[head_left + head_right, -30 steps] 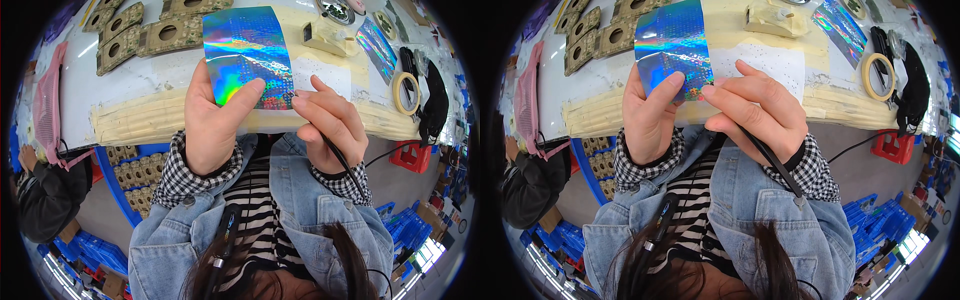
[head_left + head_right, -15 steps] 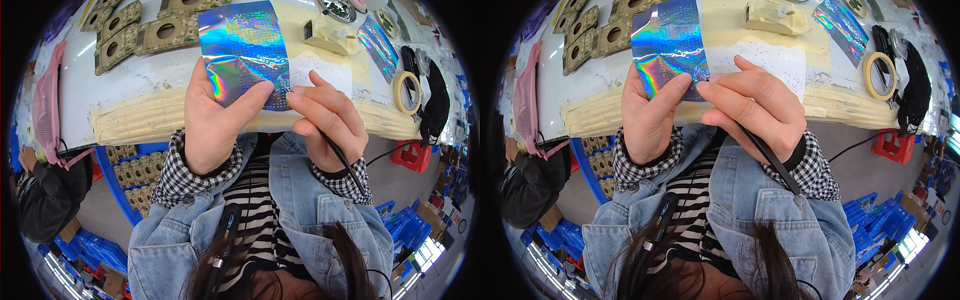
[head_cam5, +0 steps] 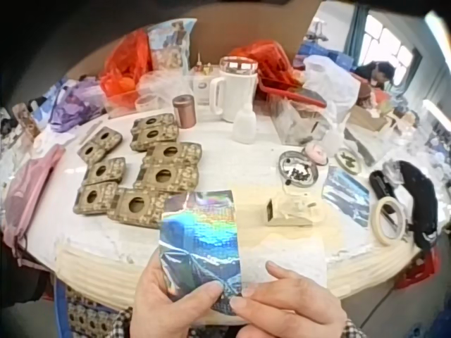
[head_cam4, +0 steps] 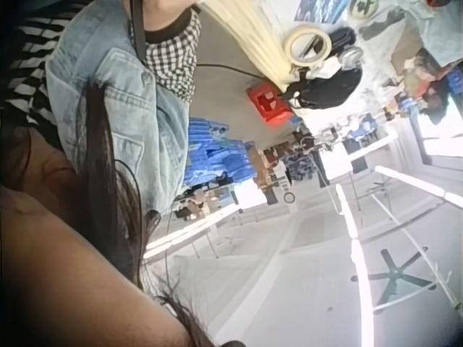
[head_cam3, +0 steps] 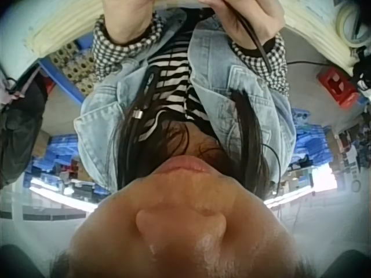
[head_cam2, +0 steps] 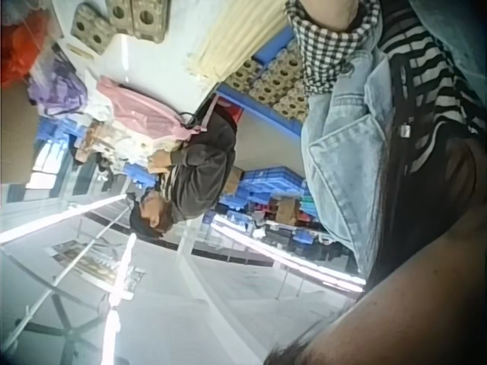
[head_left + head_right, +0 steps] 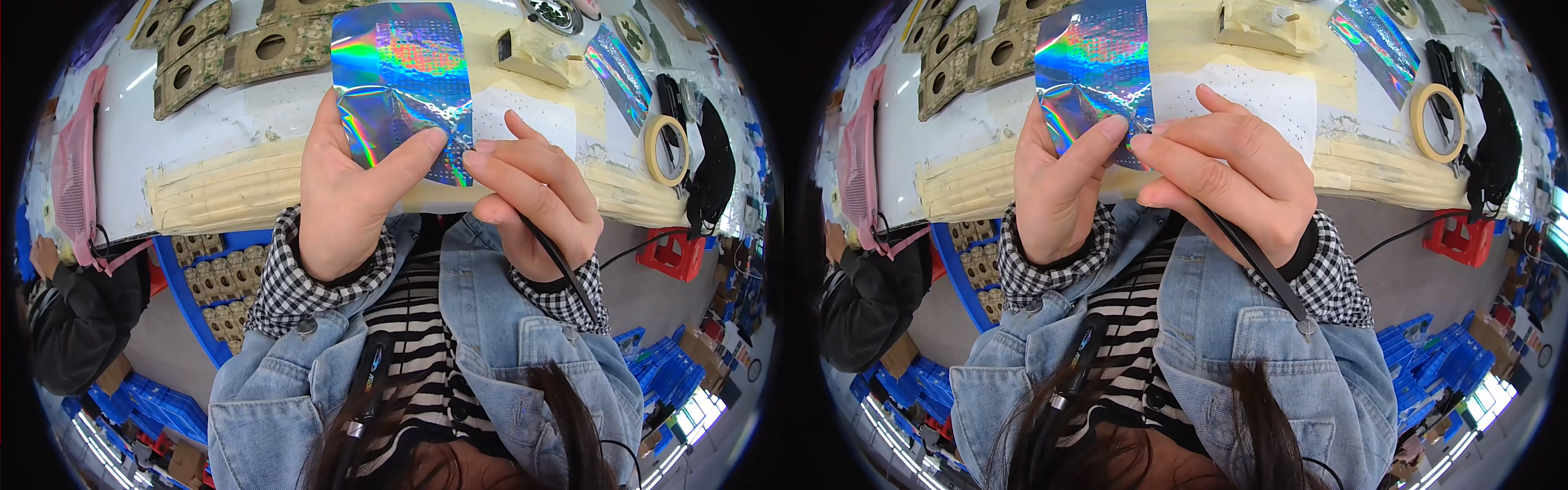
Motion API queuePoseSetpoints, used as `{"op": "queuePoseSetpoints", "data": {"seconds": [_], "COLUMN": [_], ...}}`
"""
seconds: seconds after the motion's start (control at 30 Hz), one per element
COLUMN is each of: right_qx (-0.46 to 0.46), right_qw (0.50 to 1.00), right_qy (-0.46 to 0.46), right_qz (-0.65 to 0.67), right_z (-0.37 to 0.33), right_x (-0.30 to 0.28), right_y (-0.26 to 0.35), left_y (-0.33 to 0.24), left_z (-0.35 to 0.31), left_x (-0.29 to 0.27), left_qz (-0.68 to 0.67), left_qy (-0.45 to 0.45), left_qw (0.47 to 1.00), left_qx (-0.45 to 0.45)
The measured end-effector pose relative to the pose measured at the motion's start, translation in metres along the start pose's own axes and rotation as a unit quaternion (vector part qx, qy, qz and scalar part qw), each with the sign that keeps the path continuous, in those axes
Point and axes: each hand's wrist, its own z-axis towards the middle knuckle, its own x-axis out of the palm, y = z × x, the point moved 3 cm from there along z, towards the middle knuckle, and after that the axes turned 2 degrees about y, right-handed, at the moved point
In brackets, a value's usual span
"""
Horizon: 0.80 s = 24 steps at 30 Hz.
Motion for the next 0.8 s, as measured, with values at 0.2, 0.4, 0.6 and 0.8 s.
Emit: {"op": "queuePoseSetpoints", "data": {"seconds": [0.2,0.4,0.6,0.8], "right_qx": [0.006,0.016,0.031,0.026], "right_qw": [1.0,1.0,0.999,0.999], "right_qy": [0.012,0.023,0.035,0.027], "right_qz": [0.008,0.009,0.005,0.01], "right_z": [0.0019,0.0034,0.0045,0.005], "right_x": [-0.0022,-0.0038,-0.0051,-0.0087], "right_y": [0.0014,0.0025,0.0045,0.0075], "left_y": [-0.0004,0.0001,0.0011,-0.0018], "left_z": [0.0007,0.0006,0.0004,-0.0007], "left_x": [0.0,0.0002,0.0008,0.0029], "left_qz": [-0.002,0.008,0.024,0.028], "left_qy": [0.013,0.0,-0.003,0.007], "left_qw": [1.0,1.0,1.0,0.999], "left_qx": [0.004,-0.006,0.018,0.017]}}
